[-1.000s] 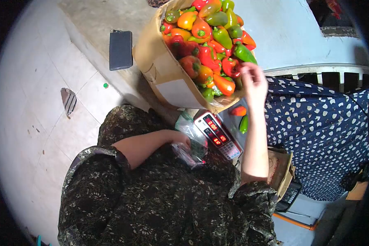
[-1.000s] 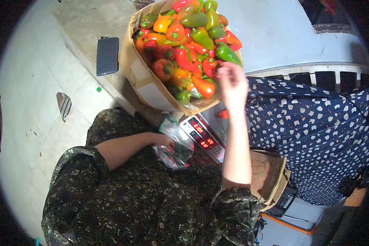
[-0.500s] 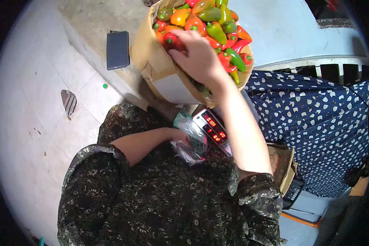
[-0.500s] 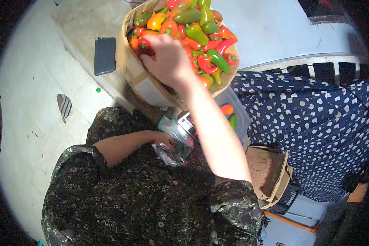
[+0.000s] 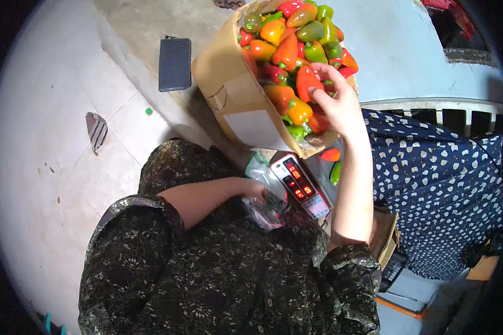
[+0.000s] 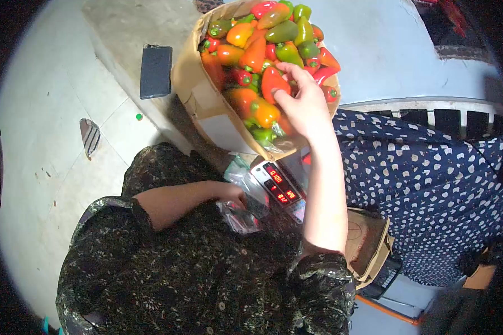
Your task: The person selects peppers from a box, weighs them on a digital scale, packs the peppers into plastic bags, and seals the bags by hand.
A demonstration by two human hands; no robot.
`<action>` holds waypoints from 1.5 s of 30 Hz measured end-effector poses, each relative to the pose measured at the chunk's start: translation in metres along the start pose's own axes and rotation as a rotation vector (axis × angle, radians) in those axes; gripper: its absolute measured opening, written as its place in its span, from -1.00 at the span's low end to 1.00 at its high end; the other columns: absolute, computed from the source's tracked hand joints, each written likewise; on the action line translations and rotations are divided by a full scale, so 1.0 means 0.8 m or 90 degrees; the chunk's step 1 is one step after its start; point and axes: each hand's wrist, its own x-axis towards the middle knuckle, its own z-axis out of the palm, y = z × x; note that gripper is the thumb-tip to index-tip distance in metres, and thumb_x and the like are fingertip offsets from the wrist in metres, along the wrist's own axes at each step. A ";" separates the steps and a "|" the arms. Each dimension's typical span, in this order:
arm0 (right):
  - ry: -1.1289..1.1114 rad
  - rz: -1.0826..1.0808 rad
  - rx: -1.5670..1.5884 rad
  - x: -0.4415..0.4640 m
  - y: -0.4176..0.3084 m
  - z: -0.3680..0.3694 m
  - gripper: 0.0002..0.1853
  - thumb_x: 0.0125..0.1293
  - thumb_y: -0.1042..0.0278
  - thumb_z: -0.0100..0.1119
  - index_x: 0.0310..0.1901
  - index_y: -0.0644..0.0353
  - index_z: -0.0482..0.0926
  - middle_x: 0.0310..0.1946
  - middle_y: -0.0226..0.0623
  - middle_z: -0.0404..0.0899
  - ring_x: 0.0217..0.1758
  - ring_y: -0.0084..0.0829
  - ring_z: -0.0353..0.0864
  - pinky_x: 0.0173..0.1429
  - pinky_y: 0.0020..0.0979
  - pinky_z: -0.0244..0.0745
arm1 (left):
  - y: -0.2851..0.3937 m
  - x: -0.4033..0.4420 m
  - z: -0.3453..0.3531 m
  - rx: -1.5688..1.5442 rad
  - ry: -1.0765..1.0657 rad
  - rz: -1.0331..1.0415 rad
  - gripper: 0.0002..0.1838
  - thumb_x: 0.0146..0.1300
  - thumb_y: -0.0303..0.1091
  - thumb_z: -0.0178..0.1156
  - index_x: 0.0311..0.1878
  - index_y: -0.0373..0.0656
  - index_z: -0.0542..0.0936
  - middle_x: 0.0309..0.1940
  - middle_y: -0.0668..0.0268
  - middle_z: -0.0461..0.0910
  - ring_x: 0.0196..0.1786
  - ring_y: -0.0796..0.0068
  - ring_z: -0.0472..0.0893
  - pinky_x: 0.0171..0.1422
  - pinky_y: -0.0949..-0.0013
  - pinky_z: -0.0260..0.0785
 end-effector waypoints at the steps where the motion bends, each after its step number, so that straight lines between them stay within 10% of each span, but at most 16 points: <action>1: -0.020 0.041 0.081 -0.003 -0.002 -0.004 -0.56 0.11 0.51 0.08 0.10 0.18 0.46 -0.17 -0.24 0.50 -0.12 -0.47 0.53 -0.01 -0.44 0.46 | -0.003 0.002 0.001 -0.019 0.004 -0.001 -0.60 0.19 -0.07 0.18 -0.08 -0.20 0.62 -0.30 0.15 0.64 -0.31 0.31 0.58 -0.15 0.23 0.40; 7: -0.093 0.108 0.253 -0.005 0.003 -0.023 -0.56 0.13 0.53 0.06 0.11 0.23 0.46 -0.14 -0.30 0.47 -0.10 -0.56 0.47 0.05 -0.51 0.39 | -0.011 0.009 0.006 -0.028 0.031 0.006 -0.61 0.16 -0.07 0.20 -0.12 -0.21 0.63 -0.37 0.16 0.64 -0.34 0.30 0.57 -0.16 0.22 0.40; 10: -0.067 0.036 -0.014 0.005 0.005 -0.018 -0.58 0.11 0.46 0.09 0.07 0.25 0.50 -0.12 -0.27 0.47 -0.05 -0.50 0.47 0.11 -0.47 0.36 | -0.018 0.013 0.007 -0.013 0.031 0.012 -0.62 0.16 -0.09 0.20 -0.13 -0.21 0.63 -0.36 0.16 0.65 -0.34 0.32 0.58 -0.16 0.23 0.40; 16: 0.148 -0.384 -0.346 0.073 -0.020 0.055 -0.58 0.06 0.33 0.16 0.04 -0.04 0.54 0.08 -0.08 0.42 0.13 0.00 0.38 0.25 -0.15 0.27 | -0.020 0.015 0.010 -0.039 0.022 -0.015 -0.62 0.15 -0.09 0.21 -0.13 -0.22 0.63 -0.31 0.16 0.66 -0.28 0.36 0.61 -0.15 0.26 0.42; 21: 0.037 -0.188 -0.665 0.103 -0.026 0.076 -0.60 0.24 -0.14 0.01 0.06 -0.25 0.56 0.08 -0.11 0.43 0.20 -0.06 0.32 0.26 0.09 0.11 | -0.005 0.006 0.003 -0.028 0.029 -0.066 -0.61 0.14 -0.07 0.23 -0.13 -0.19 0.63 -0.32 0.18 0.66 -0.27 0.35 0.61 -0.14 0.25 0.41; 25: 0.090 -0.101 -0.498 0.104 -0.006 0.063 -0.55 0.25 -0.26 -0.07 0.04 -0.31 0.58 0.11 -0.16 0.44 0.20 -0.17 0.39 0.20 0.06 0.17 | 0.000 0.002 -0.006 -0.038 0.035 -0.071 -0.64 0.12 -0.06 0.24 -0.15 -0.13 0.65 -0.33 0.20 0.66 -0.25 0.32 0.61 -0.12 0.22 0.40; 36: 0.306 -0.282 -0.346 0.093 0.011 0.038 -0.78 0.12 0.21 0.17 -0.42 0.21 0.60 -0.25 -0.23 0.57 -0.09 -0.16 0.51 -0.03 -0.27 0.40 | 0.013 0.006 -0.001 -0.054 0.020 -0.090 -0.66 0.18 -0.11 0.19 -0.11 -0.15 0.60 -0.45 0.28 0.61 -0.42 0.43 0.56 -0.32 0.27 0.42; 40: 0.338 -0.521 -0.485 0.124 -0.013 0.052 -0.75 0.11 0.25 0.22 -0.24 0.23 0.56 -0.21 -0.19 0.57 -0.11 -0.15 0.51 -0.02 -0.27 0.42 | 0.027 -0.006 -0.007 -0.023 0.034 -0.079 -0.63 0.16 -0.11 0.20 -0.08 -0.17 0.59 -0.39 0.20 0.62 -0.34 0.38 0.57 -0.22 0.24 0.42; 42: 0.075 -0.392 -0.446 0.127 -0.025 0.054 -0.37 0.10 0.50 -0.03 0.29 -0.04 0.30 0.32 -0.05 0.21 0.29 -0.13 0.29 0.29 -0.15 0.26 | 0.029 -0.006 -0.009 -0.039 0.024 -0.078 -0.64 0.15 -0.12 0.21 -0.09 -0.16 0.60 -0.34 0.18 0.63 -0.29 0.35 0.58 -0.15 0.23 0.41; 45: 0.011 -0.290 -0.475 0.145 -0.038 0.040 -0.44 0.05 0.54 -0.01 0.18 -0.03 0.43 0.26 -0.15 0.30 0.19 -0.05 0.33 0.20 -0.18 0.31 | 0.025 0.000 -0.009 -0.055 0.007 -0.078 -0.66 0.13 -0.13 0.23 -0.10 -0.14 0.64 -0.28 0.17 0.65 -0.21 0.31 0.59 -0.06 0.21 0.39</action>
